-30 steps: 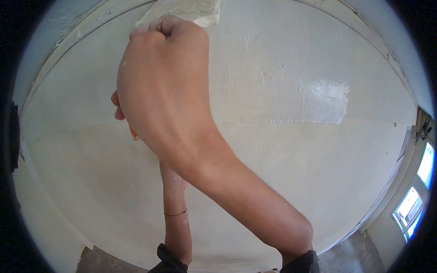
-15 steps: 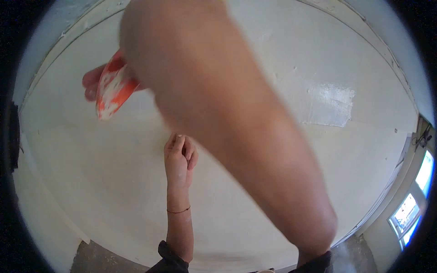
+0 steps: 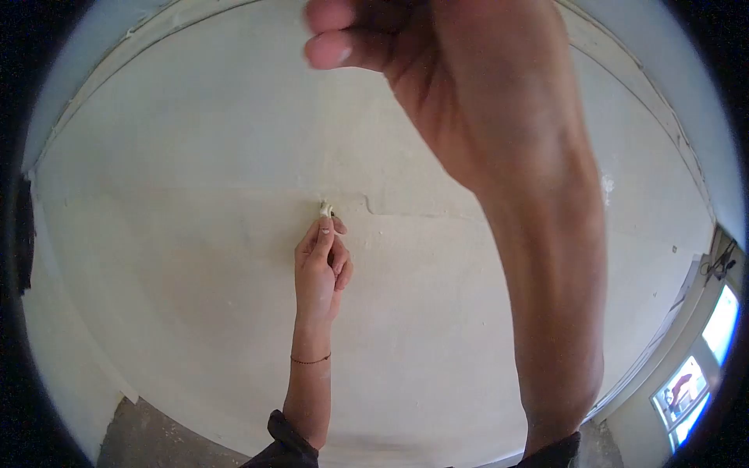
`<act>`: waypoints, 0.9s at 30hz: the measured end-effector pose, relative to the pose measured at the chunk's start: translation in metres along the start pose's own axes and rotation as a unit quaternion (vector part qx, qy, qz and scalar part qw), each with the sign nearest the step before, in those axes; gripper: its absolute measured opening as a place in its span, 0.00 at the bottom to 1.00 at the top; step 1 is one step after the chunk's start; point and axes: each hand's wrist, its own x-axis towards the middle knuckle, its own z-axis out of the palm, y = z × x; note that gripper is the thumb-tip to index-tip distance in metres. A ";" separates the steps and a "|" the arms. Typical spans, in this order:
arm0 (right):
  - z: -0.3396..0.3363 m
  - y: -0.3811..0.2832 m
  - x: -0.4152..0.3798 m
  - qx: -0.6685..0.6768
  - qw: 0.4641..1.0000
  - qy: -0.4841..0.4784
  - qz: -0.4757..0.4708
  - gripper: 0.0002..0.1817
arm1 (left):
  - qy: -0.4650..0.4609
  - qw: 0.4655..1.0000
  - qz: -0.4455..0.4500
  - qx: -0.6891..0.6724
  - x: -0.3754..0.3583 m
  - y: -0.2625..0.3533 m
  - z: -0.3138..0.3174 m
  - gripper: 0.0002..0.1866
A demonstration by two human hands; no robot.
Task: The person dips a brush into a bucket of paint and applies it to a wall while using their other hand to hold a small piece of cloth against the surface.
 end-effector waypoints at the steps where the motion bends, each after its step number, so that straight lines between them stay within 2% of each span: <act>1: 0.001 -0.005 0.001 0.059 0.997 0.007 0.042 0.19 | 0.004 1.000 0.002 -0.002 0.000 0.001 0.000 0.17; 3: -0.005 -0.011 0.005 0.027 0.995 0.032 0.085 0.18 | -0.007 1.000 -0.004 -0.001 0.000 0.002 -0.001 0.17; 5: -0.023 -0.005 0.016 0.027 0.995 -0.046 0.086 0.15 | -0.005 1.000 -0.002 0.000 0.001 0.003 0.000 0.17; 6: -0.005 -0.009 0.012 0.067 0.991 0.024 0.117 0.14 | -0.007 1.000 0.000 0.002 0.000 0.002 -0.001 0.17; 7: -0.005 -0.005 0.011 0.066 0.990 0.024 0.120 0.14 | -0.005 1.000 -0.001 0.000 -0.001 0.001 -0.002 0.17; 9: -0.001 0.003 0.012 0.065 0.997 -0.007 0.035 0.14 | -0.012 1.000 0.007 -0.017 0.000 0.000 -0.003 0.17; 10: 0.004 0.001 0.013 0.064 0.997 -0.009 0.036 0.14 | -0.011 1.000 0.008 -0.019 0.000 0.001 -0.003 0.17; 12: 0.017 -0.004 0.014 0.050 0.993 0.021 0.103 0.13 | -0.005 1.000 0.004 -0.012 0.001 0.001 -0.004 0.17; 15: 0.018 0.001 0.007 0.054 0.989 0.055 0.130 0.11 | 0.000 1.000 0.005 0.004 0.001 0.003 -0.004 0.17; 19: -0.026 0.004 -0.007 0.035 0.989 0.045 0.135 0.19 | 0.001 1.000 -0.006 -0.012 0.000 0.005 -0.003 0.17; 21: -0.033 -0.006 -0.025 -0.043 0.992 -0.003 0.120 0.20 | 0.000 1.000 -0.007 -0.006 0.001 0.003 -0.003 0.16; 22: -0.042 -0.014 -0.026 -0.044 0.992 -0.004 0.119 0.20 | -0.001 1.000 -0.006 -0.007 0.002 0.004 -0.003 0.16; 25: -0.063 -0.034 -0.026 -0.080 0.982 -0.099 0.139 0.24 | 0.001 1.000 -0.014 0.002 0.002 0.003 -0.001 0.16; 27: -0.068 -0.033 -0.023 -0.099 0.983 -0.103 0.118 0.22 | 0.005 1.000 -0.011 0.003 0.002 0.003 0.000 0.16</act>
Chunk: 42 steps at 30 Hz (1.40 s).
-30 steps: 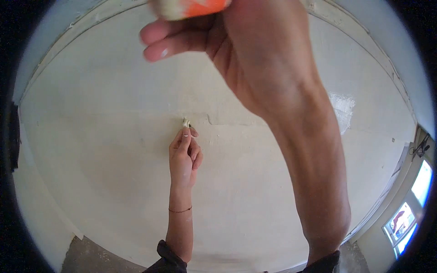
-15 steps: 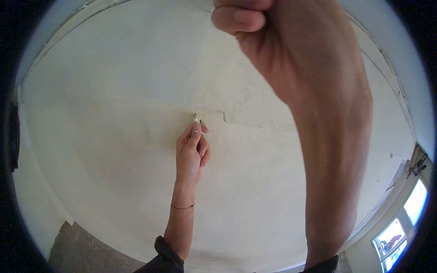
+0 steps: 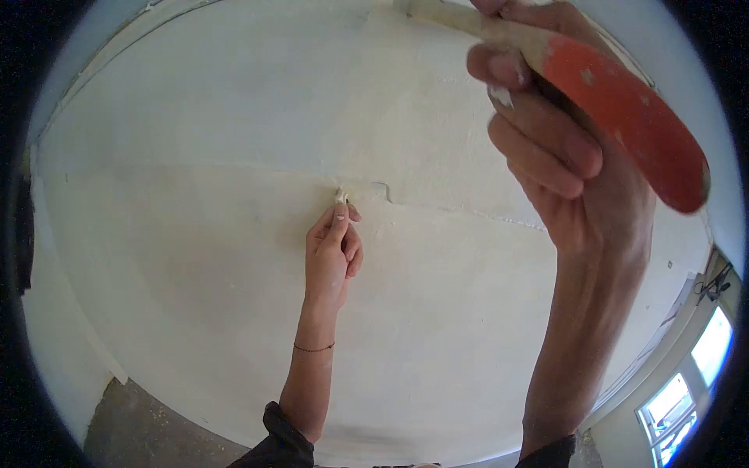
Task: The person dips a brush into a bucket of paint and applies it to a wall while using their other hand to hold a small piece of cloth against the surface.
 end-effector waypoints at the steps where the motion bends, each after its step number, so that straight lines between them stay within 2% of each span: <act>1: 0.002 0.003 0.004 -0.022 1.000 -0.001 -0.018 0.21 | -0.001 1.000 -0.003 0.000 0.000 0.000 -0.001 0.16; 3: 0.002 0.008 0.011 -0.044 0.998 -0.001 -0.034 0.21 | 0.004 1.000 -0.004 0.008 0.000 0.000 -0.001 0.16; 6: 0.007 0.026 0.014 -0.006 1.000 -0.016 -0.021 0.18 | 0.005 1.000 0.003 0.005 0.001 -0.002 -0.001 0.16; 7: 0.016 0.039 0.009 -0.186 0.979 0.030 -0.076 0.17 | 0.004 1.000 0.001 0.005 0.001 -0.002 -0.001 0.16; 8: 0.024 0.053 0.002 -0.361 0.921 0.074 -0.127 0.18 | 0.008 1.000 0.000 0.010 0.000 -0.001 0.000 0.16; 9: 0.028 0.063 -0.004 -0.521 0.827 0.116 -0.174 0.19 | 0.012 1.000 -0.001 0.015 0.000 0.000 0.000 0.17; 10: 0.024 0.062 -0.010 -0.575 0.789 0.051 -0.211 0.16 | 0.010 1.000 0.000 0.015 0.001 0.000 -0.001 0.17; 12: 0.031 0.063 -0.024 -0.399 0.898 0.020 -0.186 0.16 | 0.003 1.000 -0.001 0.011 0.001 0.000 -0.002 0.17; 19: 0.030 0.056 -0.003 -0.351 0.917 0.023 -0.188 0.13 | 0.006 1.000 0.002 0.014 0.000 -0.001 0.000 0.17; 21: 0.056 0.057 -0.007 -0.237 0.960 0.147 -0.017 0.09 | 0.009 1.000 0.003 0.019 0.000 0.000 0.000 0.16; 22: 0.067 0.058 -0.011 -0.173 0.961 0.204 0.070 0.11 | 0.011 1.000 0.003 0.020 0.000 0.000 -0.001 0.16; 24: 0.078 0.064 -0.032 -0.198 0.959 0.195 0.060 0.11 | 0.006 1.000 -0.001 0.011 0.001 0.000 -0.001 0.16; 26: 0.081 0.064 -0.048 -0.095 0.981 0.154 0.065 0.11 | 0.005 1.000 0.000 0.008 0.001 -0.001 -0.002 0.16; 27: 0.084 0.067 -0.047 -0.063 0.983 0.172 0.011 0.11 | 0.004 1.000 -0.003 0.003 0.001 -0.003 -0.001 0.16; 28: 0.084 0.070 -0.040 -0.064 0.982 0.175 0.011 0.11 | 0.001 1.000 -0.005 0.004 0.002 -0.003 0.000 0.16; 29: 0.078 0.072 -0.029 -0.173 0.964 0.181 -0.091 0.11 | 0.004 1.000 0.009 0.017 0.001 -0.004 0.000 0.16; 30: 0.072 0.073 -0.019 -0.279 0.923 0.182 -0.190 0.11 | 0.006 0.999 0.023 0.029 0.002 -0.005 0.000 0.17; 31: 0.066 0.072 -0.010 -0.281 0.923 0.186 -0.189 0.11 | 0.003 0.999 0.019 0.030 0.003 -0.008 -0.001 0.17; 33: 0.058 0.069 0.001 -0.161 0.970 0.176 -0.051 0.10 | 0.015 0.999 0.027 -0.007 0.004 -0.013 -0.003 0.17; 34: 0.057 0.072 -0.003 -0.160 0.970 0.178 -0.051 0.10 | 0.014 1.000 0.026 -0.006 0.003 -0.012 -0.002 0.17; 36: 0.062 0.079 -0.019 -0.227 0.961 0.159 0.011 0.10 | 0.024 0.999 0.039 0.028 0.002 -0.006 0.000 0.17; 40: 0.080 0.072 -0.041 -0.080 0.982 0.171 0.004 0.14 | 0.015 1.000 0.007 0.015 0.002 -0.003 0.001 0.17; 42: 0.067 0.063 -0.030 -0.115 0.981 0.153 -0.004 0.14 | 0.020 0.997 0.032 0.062 0.002 -0.003 0.003 0.17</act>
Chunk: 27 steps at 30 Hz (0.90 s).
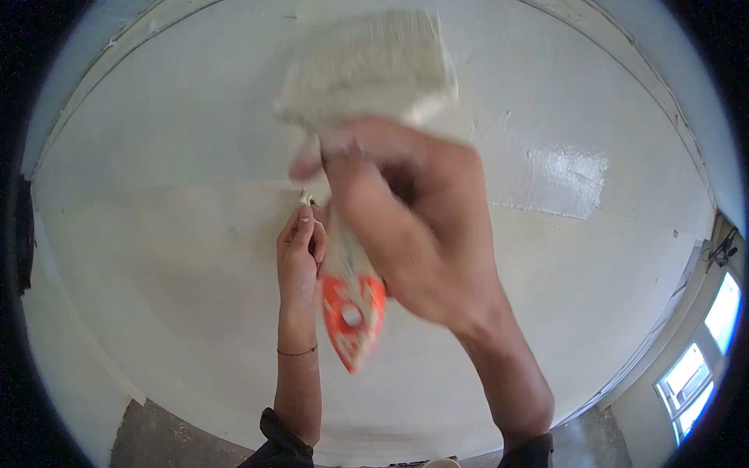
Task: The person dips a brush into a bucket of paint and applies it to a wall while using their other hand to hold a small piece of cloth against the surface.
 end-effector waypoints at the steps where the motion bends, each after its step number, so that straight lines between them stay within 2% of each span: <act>1: -0.001 -0.004 0.011 -0.047 0.999 0.009 -0.016 0.13 | -0.001 1.000 -0.001 0.001 -0.001 -0.001 0.001 0.17; 3: 0.001 0.000 0.030 -0.093 0.995 0.019 -0.030 0.13 | 0.009 0.999 -0.016 -0.044 0.000 -0.005 -0.001 0.17; 5: 0.006 0.014 0.039 -0.041 0.998 0.030 -0.032 0.13 | 0.009 0.999 -0.004 -0.043 -0.001 -0.005 0.000 0.17; 8: 0.006 0.018 0.015 -0.097 0.995 -0.012 -0.023 0.13 | -0.003 0.998 0.002 -0.064 0.002 -0.012 -0.004 0.17; 9: 0.010 0.009 0.004 -0.048 0.999 -0.007 0.016 0.14 | -0.017 0.996 -0.005 -0.086 0.004 -0.015 -0.006 0.17; 10: 0.009 0.008 0.005 -0.046 0.999 -0.008 0.014 0.14 | -0.016 0.996 -0.002 -0.085 0.005 -0.015 -0.006 0.17; 12: 0.007 0.007 0.007 -0.025 0.999 0.004 -0.022 0.14 | -0.016 0.997 -0.010 -0.080 0.005 -0.014 -0.004 0.17; 13: 0.005 0.011 0.017 -0.077 0.994 0.025 -0.077 0.14 | -0.017 0.997 -0.011 -0.079 0.003 -0.012 -0.002 0.17; 16: 0.000 0.014 0.043 -0.055 0.995 0.036 -0.071 0.14 | 0.014 0.999 0.008 -0.033 -0.003 -0.005 0.003 0.18; 17: 0.001 0.012 0.043 -0.020 0.999 0.034 0.003 0.14 | 0.015 0.999 0.001 -0.032 -0.002 -0.004 0.001 0.18; 21: 0.009 0.023 -0.011 -0.054 0.999 0.002 -0.002 0.14 | 0.007 1.000 -0.002 -0.021 -0.003 0.000 0.002 0.18; 23: 0.013 0.019 -0.027 0.097 0.995 0.014 -0.025 0.15 | -0.014 0.999 -0.021 -0.048 -0.001 -0.002 -0.001 0.18; 24: 0.007 0.017 -0.024 0.098 0.995 0.016 -0.026 0.15 | -0.016 0.999 -0.021 -0.047 0.000 -0.005 0.001 0.18; 26: -0.005 0.011 -0.007 -0.014 0.991 0.037 -0.129 0.16 | -0.013 0.999 -0.007 -0.045 0.002 -0.010 0.001 0.18; 27: 0.002 0.007 0.005 0.016 0.986 0.095 -0.136 0.16 | -0.008 0.999 0.002 -0.044 0.002 -0.011 0.000 0.18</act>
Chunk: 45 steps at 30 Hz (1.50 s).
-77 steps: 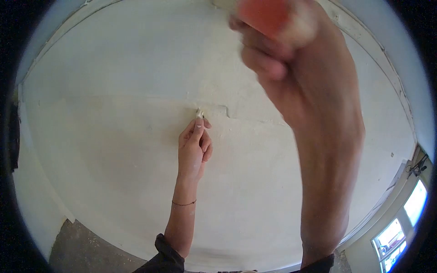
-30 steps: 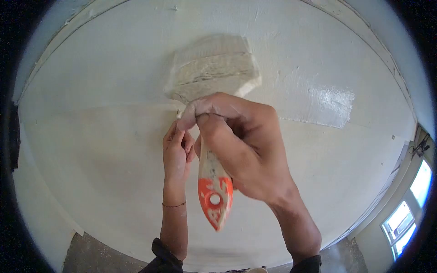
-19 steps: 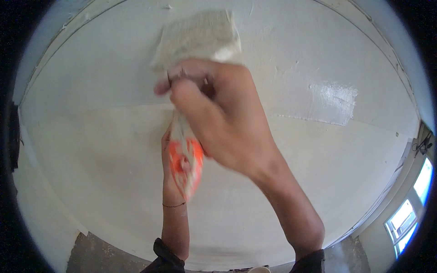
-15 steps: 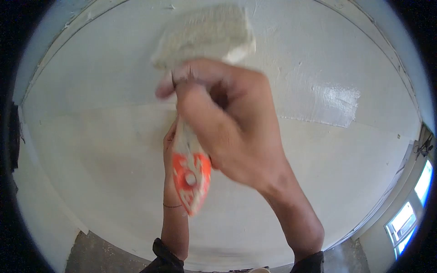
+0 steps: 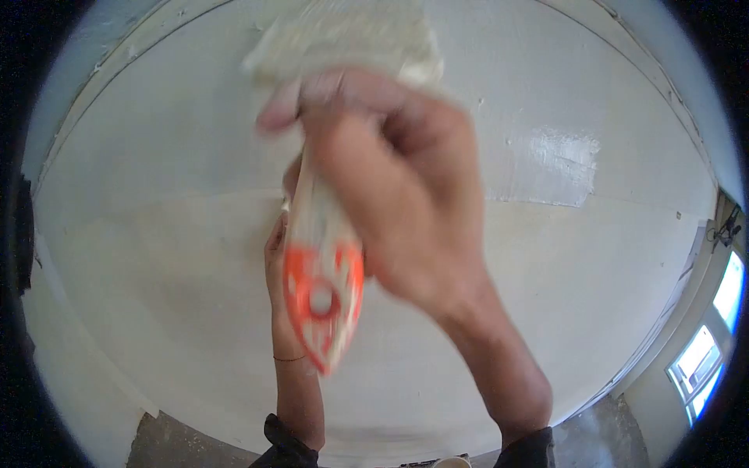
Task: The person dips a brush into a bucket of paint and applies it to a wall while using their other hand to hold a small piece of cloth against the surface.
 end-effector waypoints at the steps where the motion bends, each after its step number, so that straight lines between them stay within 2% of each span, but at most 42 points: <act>1: -0.002 0.001 0.012 0.005 1.000 -0.001 0.000 0.16 | 0.004 1.000 0.009 0.001 0.000 0.000 -0.001 0.18; 4: -0.014 0.004 0.025 -0.012 0.993 0.046 0.110 0.16 | 0.007 1.000 0.004 0.009 -0.002 0.007 -0.001 0.18; 10: -0.026 0.004 -0.044 0.013 0.988 -0.015 0.155 0.13 | -0.004 1.000 -0.013 0.011 -0.002 0.006 -0.002 0.18; 13: -0.018 0.006 -0.039 0.056 0.990 -0.006 0.129 0.13 | -0.003 1.000 -0.015 0.017 -0.002 0.007 0.000 0.18; 15: -0.006 0.020 -0.008 -0.050 0.993 0.050 -0.095 0.14 | 0.003 1.000 -0.015 0.025 -0.002 0.005 0.000 0.18; 16: -0.009 0.017 -0.003 -0.048 0.993 0.051 -0.093 0.14 | 0.005 1.000 -0.006 0.021 -0.002 0.001 0.001 0.18; 18: -0.008 0.012 0.005 0.069 0.987 0.061 0.134 0.13 | 0.009 1.000 0.002 0.019 -0.001 0.001 0.001 0.18; 19: -0.008 0.014 -0.004 0.071 0.986 0.061 0.136 0.13 | 0.003 1.000 0.001 0.031 -0.001 0.003 0.001 0.18; 21: -0.008 0.015 -0.037 0.001 0.989 -0.029 0.143 0.12 | -0.002 0.999 0.000 0.043 -0.002 0.003 0.002 0.17; 22: -0.003 0.010 -0.051 0.002 0.989 -0.030 0.142 0.12 | -0.001 1.000 0.000 0.027 -0.003 0.001 0.002 0.17; 24: 0.008 0.004 -0.068 0.096 0.978 0.038 0.183 0.12 | -0.011 0.999 0.008 0.030 0.000 -0.001 0.000 0.17; 25: 0.005 0.005 -0.064 0.098 0.977 0.038 0.184 0.12 | -0.010 0.999 0.008 0.032 -0.001 0.000 -0.001 0.17; 27: -0.006 0.006 -0.043 0.013 0.985 -0.092 0.145 0.12 | -0.027 0.999 -0.031 0.003 -0.002 0.004 0.001 0.17; 33: 0.000 0.019 0.003 0.002 0.987 -0.131 0.088 0.13 | 0.002 1.000 -0.020 -0.011 -0.001 -0.006 0.002 0.16; 40: 0.002 0.033 0.009 -0.001 0.981 -0.127 0.146 0.12 | 0.064 0.997 0.015 -0.044 -0.005 0.000 0.020 0.16; 42: -0.003 0.028 -0.004 -0.015 0.979 -0.131 0.153 0.12 | 0.029 0.999 -0.005 -0.026 -0.004 0.000 0.011 0.16; 45: -0.008 0.023 -0.010 0.041 0.974 -0.157 0.157 0.11 | -0.025 0.999 -0.034 0.000 -0.001 -0.001 0.002 0.16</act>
